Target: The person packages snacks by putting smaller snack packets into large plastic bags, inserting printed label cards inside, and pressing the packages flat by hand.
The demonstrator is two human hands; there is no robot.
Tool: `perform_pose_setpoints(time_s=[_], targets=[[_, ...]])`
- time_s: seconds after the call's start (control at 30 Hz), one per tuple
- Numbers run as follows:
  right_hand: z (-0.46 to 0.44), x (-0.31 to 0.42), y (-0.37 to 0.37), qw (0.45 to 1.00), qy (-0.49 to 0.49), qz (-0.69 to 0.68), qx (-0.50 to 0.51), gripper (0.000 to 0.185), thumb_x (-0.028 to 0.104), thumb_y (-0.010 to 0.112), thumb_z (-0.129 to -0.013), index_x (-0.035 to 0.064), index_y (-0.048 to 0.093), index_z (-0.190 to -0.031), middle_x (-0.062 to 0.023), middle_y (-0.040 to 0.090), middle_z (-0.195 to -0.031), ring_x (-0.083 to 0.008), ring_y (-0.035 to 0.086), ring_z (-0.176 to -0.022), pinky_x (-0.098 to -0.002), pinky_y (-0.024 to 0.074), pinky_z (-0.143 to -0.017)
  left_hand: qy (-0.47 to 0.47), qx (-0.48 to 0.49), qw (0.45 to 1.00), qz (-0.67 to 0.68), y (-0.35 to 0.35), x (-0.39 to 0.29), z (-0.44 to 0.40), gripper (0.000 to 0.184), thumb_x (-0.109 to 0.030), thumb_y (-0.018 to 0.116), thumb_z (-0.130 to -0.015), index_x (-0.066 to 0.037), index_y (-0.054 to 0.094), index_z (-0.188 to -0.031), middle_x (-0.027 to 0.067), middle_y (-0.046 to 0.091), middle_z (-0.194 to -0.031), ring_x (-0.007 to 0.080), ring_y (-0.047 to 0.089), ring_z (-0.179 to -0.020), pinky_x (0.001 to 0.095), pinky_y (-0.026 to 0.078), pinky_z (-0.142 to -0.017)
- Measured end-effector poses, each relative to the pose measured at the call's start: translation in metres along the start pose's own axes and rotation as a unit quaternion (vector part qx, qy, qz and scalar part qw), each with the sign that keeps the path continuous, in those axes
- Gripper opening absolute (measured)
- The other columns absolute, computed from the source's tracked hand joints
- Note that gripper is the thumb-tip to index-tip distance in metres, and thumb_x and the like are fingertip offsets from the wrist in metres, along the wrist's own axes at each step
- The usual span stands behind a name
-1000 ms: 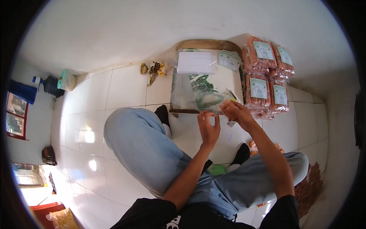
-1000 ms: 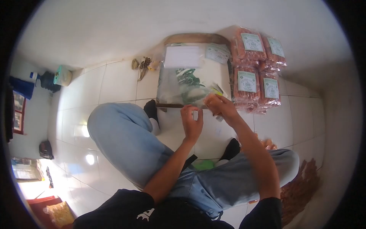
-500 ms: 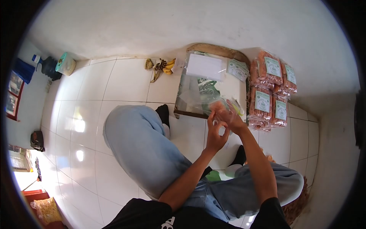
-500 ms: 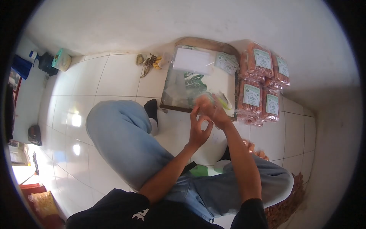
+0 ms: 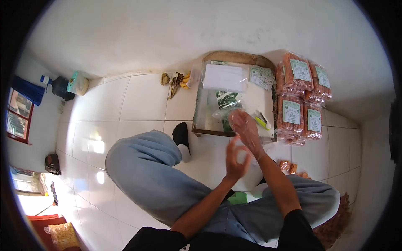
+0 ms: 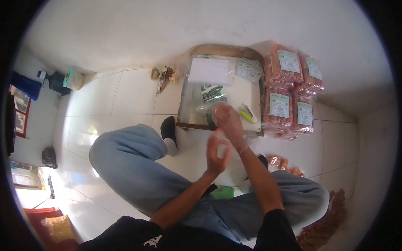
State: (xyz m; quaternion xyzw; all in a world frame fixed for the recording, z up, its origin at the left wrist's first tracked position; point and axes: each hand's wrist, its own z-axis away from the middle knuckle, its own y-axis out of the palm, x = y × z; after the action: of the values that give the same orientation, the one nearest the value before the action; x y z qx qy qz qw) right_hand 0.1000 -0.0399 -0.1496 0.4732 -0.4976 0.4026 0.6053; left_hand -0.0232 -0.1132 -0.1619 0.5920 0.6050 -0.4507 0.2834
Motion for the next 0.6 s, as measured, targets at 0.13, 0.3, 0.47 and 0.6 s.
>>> perform_pose_setpoints(time_s=[0.13, 0.3, 0.47, 0.6], targets=[[0.005, -0.026, -0.002, 0.935, -0.154, 0.319, 0.009, 0.031, 0.018, 0.056, -0.096, 0.0043, 0.055, -0.123, -0.0091, 0.056, -0.127, -0.0268, 0.057, -0.112, -0.0388, 0.0467, -0.094, -0.386, -0.178, 0.893, 0.148, -0.001, 0.045, -0.066, 0.077, -0.028, 0.072, -0.087, 0.002, 0.026, -0.142, 0.0157, 0.046, -0.131, 0.0242, 0.05, -0.115, 0.0387, 0.038, -0.103], [-0.015, -0.047, 0.004, 0.999, -0.008, -0.038, 0.037, 0.044, 0.016, 0.066, -0.087, 0.0031, 0.053, -0.126, -0.0149, 0.053, -0.13, -0.0344, 0.052, -0.116, -0.0413, 0.0429, -0.099, -0.434, -0.033, 0.879, 0.194, -0.018, 0.073, -0.105, 0.083, -0.03, 0.075, -0.084, 0.001, 0.025, -0.142, 0.0161, 0.051, -0.126, 0.0217, 0.059, -0.1, 0.0314, 0.049, -0.085], [0.005, -0.02, 0.017, 0.943, -0.104, 0.317, 0.0, 0.062, 0.02, 0.074, -0.083, 0.0031, 0.044, -0.135, -0.0179, 0.053, -0.13, -0.0356, 0.051, -0.118, -0.0419, 0.042, -0.101, -0.492, -0.05, 0.827, 0.267, -0.023, 0.091, -0.101, 0.055, -0.027, 0.074, -0.085, -0.005, 0.046, -0.128, 0.0092, 0.062, -0.106, 0.0157, 0.063, -0.085, 0.0288, 0.053, -0.067], [0.013, -0.015, 0.022, 0.942, -0.15, 0.298, 0.046, 0.064, 0.016, 0.072, -0.08, 0.0047, 0.046, -0.137, -0.0192, 0.055, -0.128, -0.0377, 0.053, -0.115, -0.0423, 0.0425, -0.099, -0.462, -0.054, 0.788, 0.404, -0.03, 0.112, -0.093, 0.039, -0.026, 0.072, -0.087, -0.009, 0.053, -0.117, 0.0052, 0.062, -0.103, 0.0151, 0.063, -0.088, 0.0308, 0.054, -0.072]])
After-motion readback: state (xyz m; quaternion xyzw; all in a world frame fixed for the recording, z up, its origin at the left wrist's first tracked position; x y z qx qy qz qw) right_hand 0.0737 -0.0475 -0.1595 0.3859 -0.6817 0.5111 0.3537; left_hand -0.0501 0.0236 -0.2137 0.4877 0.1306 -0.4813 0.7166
